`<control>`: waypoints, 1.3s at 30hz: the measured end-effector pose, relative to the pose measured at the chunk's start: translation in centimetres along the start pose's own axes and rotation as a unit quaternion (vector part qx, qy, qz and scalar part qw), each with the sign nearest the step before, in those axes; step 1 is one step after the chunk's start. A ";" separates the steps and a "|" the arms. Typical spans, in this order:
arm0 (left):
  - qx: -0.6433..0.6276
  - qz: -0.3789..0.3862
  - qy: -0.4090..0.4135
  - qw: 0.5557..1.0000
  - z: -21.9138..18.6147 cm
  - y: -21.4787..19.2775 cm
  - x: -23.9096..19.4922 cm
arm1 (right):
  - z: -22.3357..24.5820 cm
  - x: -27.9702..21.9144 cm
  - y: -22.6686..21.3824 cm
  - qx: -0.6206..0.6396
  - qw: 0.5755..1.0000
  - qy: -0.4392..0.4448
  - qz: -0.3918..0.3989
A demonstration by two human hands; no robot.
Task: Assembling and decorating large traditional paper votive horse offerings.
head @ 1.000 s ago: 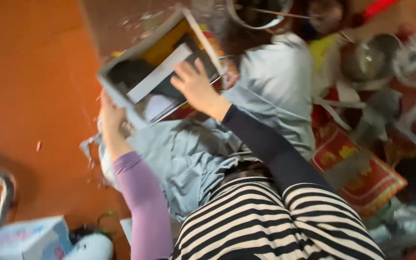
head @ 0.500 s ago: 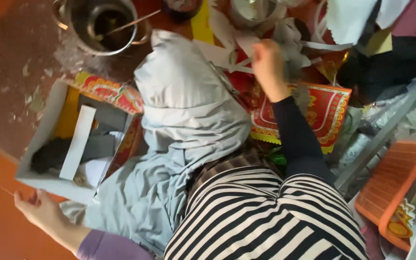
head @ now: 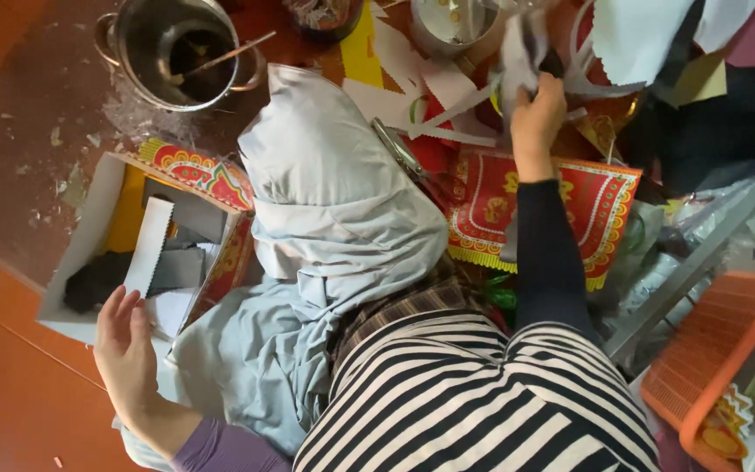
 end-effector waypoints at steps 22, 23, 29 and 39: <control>-0.199 0.033 0.036 0.979 6.7 4.2 6.3 | 32.2 -6.3 1.7 0.355 0.883 -0.137 0.276; -0.142 0.035 0.026 0.989 9.2 3.2 7.6 | 29.4 -3.5 3.5 0.290 0.922 -0.059 0.250; 0.036 0.030 -0.009 0.999 10.8 2.6 10.3 | 16.1 3.2 21.6 0.128 0.965 -0.150 0.175; 0.354 0.078 0.011 0.932 12.3 3.8 14.7 | 19.9 4.0 19.9 -0.076 0.980 0.011 0.182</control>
Point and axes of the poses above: each hand's wrist, its own x-axis towards the middle knuckle, its own y-axis out of the palm, z = x × y, the point moved 7 cm from there along x, towards the middle knuckle, and after that the axes turned 8 degrees about -x, right-handed, at the moved point
